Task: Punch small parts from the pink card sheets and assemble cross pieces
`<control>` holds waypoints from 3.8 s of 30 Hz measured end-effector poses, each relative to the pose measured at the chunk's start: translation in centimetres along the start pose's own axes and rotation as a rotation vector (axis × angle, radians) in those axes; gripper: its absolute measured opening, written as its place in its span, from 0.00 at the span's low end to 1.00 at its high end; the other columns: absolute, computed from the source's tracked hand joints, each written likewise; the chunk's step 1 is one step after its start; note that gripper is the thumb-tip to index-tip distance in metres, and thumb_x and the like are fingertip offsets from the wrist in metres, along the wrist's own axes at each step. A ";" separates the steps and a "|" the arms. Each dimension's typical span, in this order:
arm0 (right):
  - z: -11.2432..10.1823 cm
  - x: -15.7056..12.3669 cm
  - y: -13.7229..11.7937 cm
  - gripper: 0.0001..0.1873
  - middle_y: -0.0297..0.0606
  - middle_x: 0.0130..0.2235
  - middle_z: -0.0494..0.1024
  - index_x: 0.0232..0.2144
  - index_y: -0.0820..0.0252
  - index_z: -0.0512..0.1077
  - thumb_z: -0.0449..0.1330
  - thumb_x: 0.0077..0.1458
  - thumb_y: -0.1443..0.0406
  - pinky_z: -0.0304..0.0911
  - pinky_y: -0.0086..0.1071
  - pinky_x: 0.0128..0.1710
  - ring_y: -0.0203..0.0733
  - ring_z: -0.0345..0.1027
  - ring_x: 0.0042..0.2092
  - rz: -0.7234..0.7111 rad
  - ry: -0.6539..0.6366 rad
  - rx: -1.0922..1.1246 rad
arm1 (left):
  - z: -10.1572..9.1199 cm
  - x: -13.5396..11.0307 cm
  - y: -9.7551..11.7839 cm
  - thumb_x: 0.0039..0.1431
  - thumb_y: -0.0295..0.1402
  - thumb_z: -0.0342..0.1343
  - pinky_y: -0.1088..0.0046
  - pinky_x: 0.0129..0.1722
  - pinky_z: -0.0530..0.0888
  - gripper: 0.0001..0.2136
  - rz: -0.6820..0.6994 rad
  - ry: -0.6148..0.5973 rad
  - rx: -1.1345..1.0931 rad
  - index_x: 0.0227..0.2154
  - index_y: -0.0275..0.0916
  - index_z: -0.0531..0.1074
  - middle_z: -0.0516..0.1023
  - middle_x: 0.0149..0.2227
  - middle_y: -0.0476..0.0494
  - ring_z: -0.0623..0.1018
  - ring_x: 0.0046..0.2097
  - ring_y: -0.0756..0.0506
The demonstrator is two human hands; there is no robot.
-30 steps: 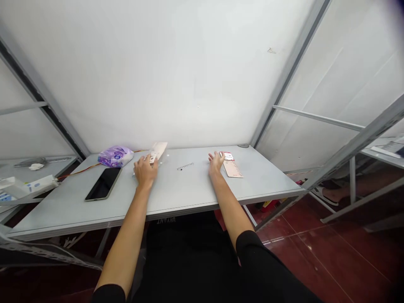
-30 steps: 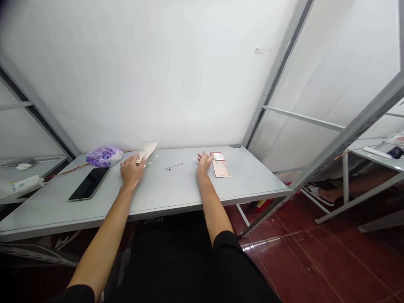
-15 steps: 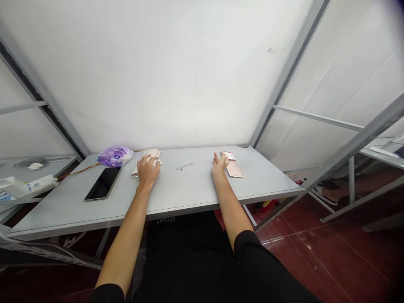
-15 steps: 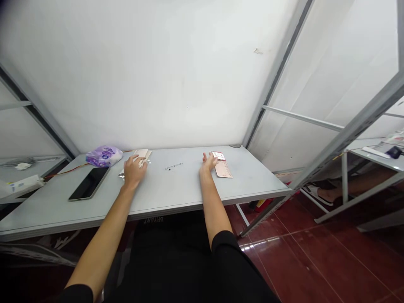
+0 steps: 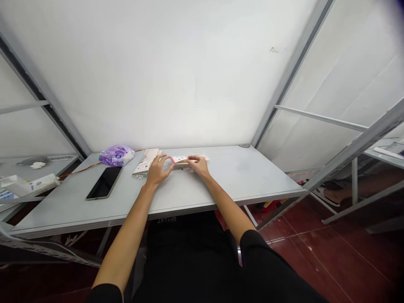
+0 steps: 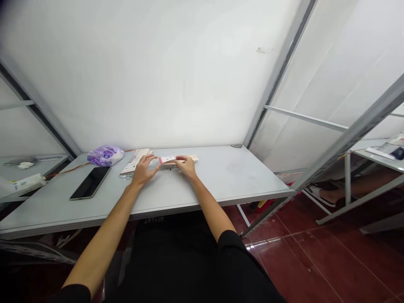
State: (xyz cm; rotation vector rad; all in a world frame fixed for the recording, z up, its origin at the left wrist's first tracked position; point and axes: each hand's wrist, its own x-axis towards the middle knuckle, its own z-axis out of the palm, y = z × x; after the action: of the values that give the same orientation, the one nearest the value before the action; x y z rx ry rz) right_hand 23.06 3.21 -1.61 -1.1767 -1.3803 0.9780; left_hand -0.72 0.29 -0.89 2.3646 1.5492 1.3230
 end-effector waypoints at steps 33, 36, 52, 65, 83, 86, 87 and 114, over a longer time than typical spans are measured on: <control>-1.8 0.1 1.5 0.06 0.43 0.54 0.69 0.43 0.56 0.76 0.61 0.65 0.65 0.66 0.36 0.48 0.40 0.69 0.44 -0.481 -0.288 -0.838 | 0.6 0.2 -0.9 0.63 0.39 0.53 0.57 0.66 0.67 0.14 -0.146 0.043 -0.090 0.46 0.42 0.78 0.73 0.56 0.38 0.73 0.60 0.38; -1.6 0.1 1.8 0.06 0.44 0.57 0.66 0.44 0.57 0.75 0.61 0.65 0.65 0.66 0.37 0.48 0.40 0.69 0.44 -0.487 -0.288 -0.833 | 0.6 0.2 -0.8 0.63 0.39 0.53 0.57 0.66 0.66 0.14 -0.151 0.050 -0.079 0.46 0.42 0.77 0.73 0.56 0.38 0.73 0.60 0.38; -1.4 0.4 1.9 0.03 0.46 0.59 0.68 0.34 0.60 0.79 0.67 0.58 0.66 0.70 0.42 0.53 0.40 0.73 0.45 -0.393 -0.273 -0.586 | 0.5 0.1 -0.6 0.63 0.39 0.53 0.57 0.66 0.67 0.13 -0.175 -0.006 -0.045 0.46 0.43 0.77 0.73 0.56 0.38 0.73 0.60 0.38; -2.0 0.3 -0.4 0.10 0.46 0.54 0.78 0.43 0.55 0.79 0.61 0.64 0.58 0.66 0.45 0.61 0.49 0.71 0.57 -0.481 0.196 -0.420 | 0.1 0.3 0.0 0.64 0.40 0.52 0.59 0.59 0.72 0.15 -0.183 -0.031 -0.093 0.46 0.41 0.77 0.79 0.49 0.39 0.78 0.53 0.39; -0.3 -0.5 -0.2 0.12 0.44 0.54 0.81 0.47 0.54 0.80 0.63 0.63 0.59 0.61 0.47 0.64 0.50 0.71 0.58 -0.559 -0.196 -0.589 | 0.1 0.0 1.8 0.65 0.42 0.50 0.60 0.53 0.75 0.16 -0.098 -0.231 -0.292 0.47 0.41 0.77 0.81 0.50 0.40 0.78 0.53 0.40; -0.4 -0.5 -0.6 0.11 0.45 0.55 0.80 0.45 0.53 0.80 0.61 0.64 0.59 0.61 0.49 0.64 0.51 0.70 0.59 -0.548 -0.081 -0.566 | 0.3 0.0 1.7 0.65 0.43 0.49 0.62 0.49 0.77 0.17 -0.140 -0.213 -0.318 0.47 0.41 0.77 0.81 0.51 0.39 0.78 0.54 0.39; -0.4 -0.5 -0.8 0.11 0.45 0.55 0.79 0.45 0.54 0.80 0.60 0.65 0.59 0.61 0.50 0.64 0.52 0.69 0.59 -0.542 -0.021 -0.554 | 0.3 0.1 1.6 0.65 0.43 0.49 0.63 0.48 0.78 0.17 -0.158 -0.203 -0.324 0.47 0.40 0.77 0.80 0.51 0.39 0.78 0.54 0.39; -0.6 -0.5 0.8 0.51 0.51 0.75 0.49 0.72 0.49 0.58 0.52 0.55 0.31 0.29 0.64 0.70 0.67 0.35 0.75 -0.069 -0.384 -0.991 | 0.6 -0.4 2.3 0.65 0.55 0.49 0.53 0.69 0.60 0.32 0.032 -0.495 0.124 0.66 0.43 0.66 0.62 0.70 0.36 0.62 0.70 0.33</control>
State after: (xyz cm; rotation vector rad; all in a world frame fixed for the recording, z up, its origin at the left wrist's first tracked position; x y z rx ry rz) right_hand 23.77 2.82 -2.40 -1.6695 -2.3304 0.4437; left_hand 1.32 -0.87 -0.54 2.5305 1.4725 0.5819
